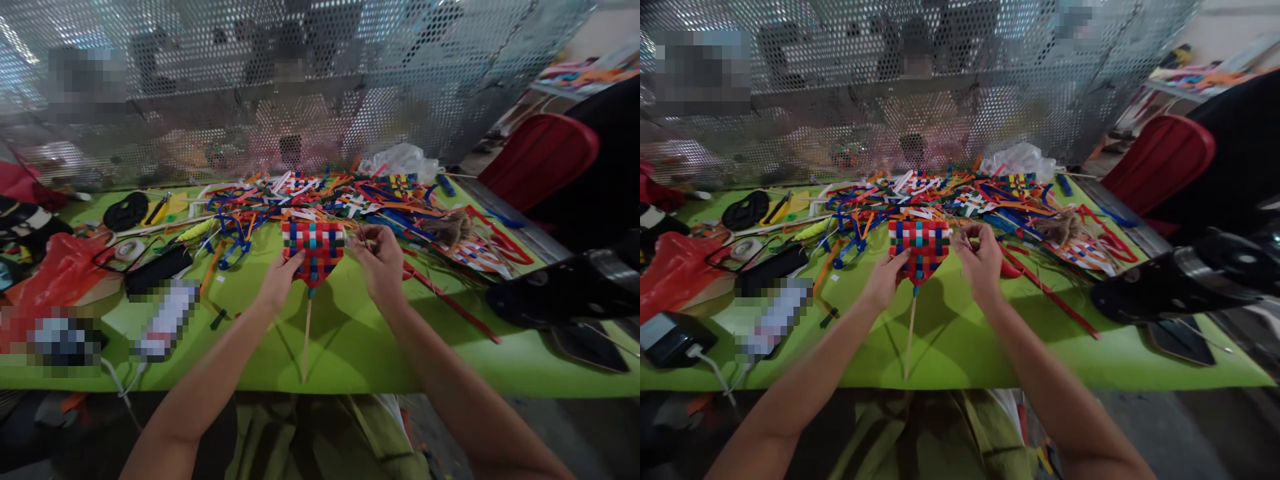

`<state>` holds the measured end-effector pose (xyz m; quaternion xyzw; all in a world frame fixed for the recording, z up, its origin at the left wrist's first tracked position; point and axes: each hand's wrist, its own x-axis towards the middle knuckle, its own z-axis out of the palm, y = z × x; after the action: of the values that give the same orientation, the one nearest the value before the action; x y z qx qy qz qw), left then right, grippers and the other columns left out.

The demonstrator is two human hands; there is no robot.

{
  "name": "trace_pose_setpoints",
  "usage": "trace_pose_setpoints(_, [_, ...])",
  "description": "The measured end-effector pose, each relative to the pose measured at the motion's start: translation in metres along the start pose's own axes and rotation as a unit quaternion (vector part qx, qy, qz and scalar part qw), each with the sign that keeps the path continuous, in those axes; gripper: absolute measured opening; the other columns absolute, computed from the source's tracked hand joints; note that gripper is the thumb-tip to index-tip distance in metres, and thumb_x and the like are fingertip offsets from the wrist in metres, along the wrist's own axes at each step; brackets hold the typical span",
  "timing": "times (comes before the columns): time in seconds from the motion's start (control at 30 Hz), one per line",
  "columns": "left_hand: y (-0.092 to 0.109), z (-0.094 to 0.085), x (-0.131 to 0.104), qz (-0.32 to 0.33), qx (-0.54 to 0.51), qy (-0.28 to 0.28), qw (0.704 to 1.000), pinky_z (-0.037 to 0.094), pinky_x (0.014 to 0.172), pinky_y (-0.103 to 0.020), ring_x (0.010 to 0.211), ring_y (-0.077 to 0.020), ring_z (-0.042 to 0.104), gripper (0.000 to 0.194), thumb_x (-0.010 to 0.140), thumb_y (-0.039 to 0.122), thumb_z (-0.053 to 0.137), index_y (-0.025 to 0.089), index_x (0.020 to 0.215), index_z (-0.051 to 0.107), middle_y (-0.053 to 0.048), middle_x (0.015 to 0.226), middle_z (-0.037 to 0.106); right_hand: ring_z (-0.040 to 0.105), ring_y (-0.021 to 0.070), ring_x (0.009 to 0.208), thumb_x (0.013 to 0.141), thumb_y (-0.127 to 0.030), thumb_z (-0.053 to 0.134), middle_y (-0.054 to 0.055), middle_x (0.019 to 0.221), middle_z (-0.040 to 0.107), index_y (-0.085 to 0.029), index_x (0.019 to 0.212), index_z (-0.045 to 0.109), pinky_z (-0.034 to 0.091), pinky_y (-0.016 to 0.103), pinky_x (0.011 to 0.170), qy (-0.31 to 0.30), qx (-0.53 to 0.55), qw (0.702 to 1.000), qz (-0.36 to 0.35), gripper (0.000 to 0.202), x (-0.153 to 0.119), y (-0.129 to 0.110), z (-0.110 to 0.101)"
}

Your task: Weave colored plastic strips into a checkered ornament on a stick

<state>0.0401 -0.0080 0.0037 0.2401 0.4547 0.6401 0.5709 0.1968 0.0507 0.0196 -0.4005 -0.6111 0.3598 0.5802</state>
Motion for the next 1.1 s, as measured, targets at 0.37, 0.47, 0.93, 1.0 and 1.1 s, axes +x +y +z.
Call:
trace_pose_setpoints(0.37, [0.004,-0.001,-0.003,-0.001,-0.014,0.025,1.000,0.058,0.085,-0.040,0.093,-0.0255,0.072,0.036,0.073,0.043,0.075,0.015,0.095,0.070,-0.011,0.094,0.076,0.026,0.0057,0.046,0.059,-0.040,0.082,-0.006,0.058,0.047,-0.019,0.075,0.062,0.014,0.024,0.042,-0.116,0.149,0.954,0.233,0.033,0.001,0.004,0.006])
trace_pose_setpoints(0.47, [0.003,-0.002,-0.001,-0.002,-0.017,0.035,0.999,0.058,0.085,-0.039,0.092,-0.0245,0.072,0.033,0.074,0.040,0.074,0.016,0.096,0.069,-0.011,0.095,0.076,0.022,0.0054,0.045,0.060,-0.043,0.081,-0.008,0.053,0.039,-0.018,0.071,0.064,0.012,0.025,0.043,-0.173,0.138,0.944,0.243,0.033,0.000,0.003,0.006])
trace_pose_setpoints(0.93, [0.003,-0.030,0.022,0.048,0.171,0.069,0.982,0.052,0.088,-0.036,0.097,-0.0215,0.068,0.039,0.078,0.045,0.068,0.017,0.105,0.063,-0.009,0.102,0.072,0.036,0.0080,0.045,0.070,-0.055,0.070,-0.002,0.055,0.049,-0.020,0.064,0.055,0.016,0.023,0.039,-0.108,0.209,0.940,0.248,0.039,0.013,0.010,-0.009])
trace_pose_setpoints(1.0, [0.006,-0.036,0.025,0.085,0.292,0.087,0.949,0.046,0.099,-0.042,0.114,-0.0264,0.060,0.046,0.076,0.045,0.070,0.017,0.111,0.061,-0.012,0.115,0.068,0.030,0.0069,0.041,0.072,-0.056,0.069,-0.005,0.052,0.044,-0.021,0.063,0.050,0.018,0.023,0.039,-0.123,0.249,0.924,0.263,0.041,0.016,0.008,-0.012])
trace_pose_setpoints(1.1, [0.012,-0.035,0.019,0.204,0.424,0.147,0.870,0.029,0.112,-0.049,0.139,-0.0318,0.035,0.062,0.075,0.044,0.072,0.021,0.130,0.052,-0.016,0.143,0.048,0.023,0.0058,0.037,0.077,-0.058,0.063,-0.007,0.049,0.039,-0.022,0.063,0.046,0.022,0.024,0.040,-0.167,0.281,0.908,0.264,0.042,0.017,0.004,-0.015])
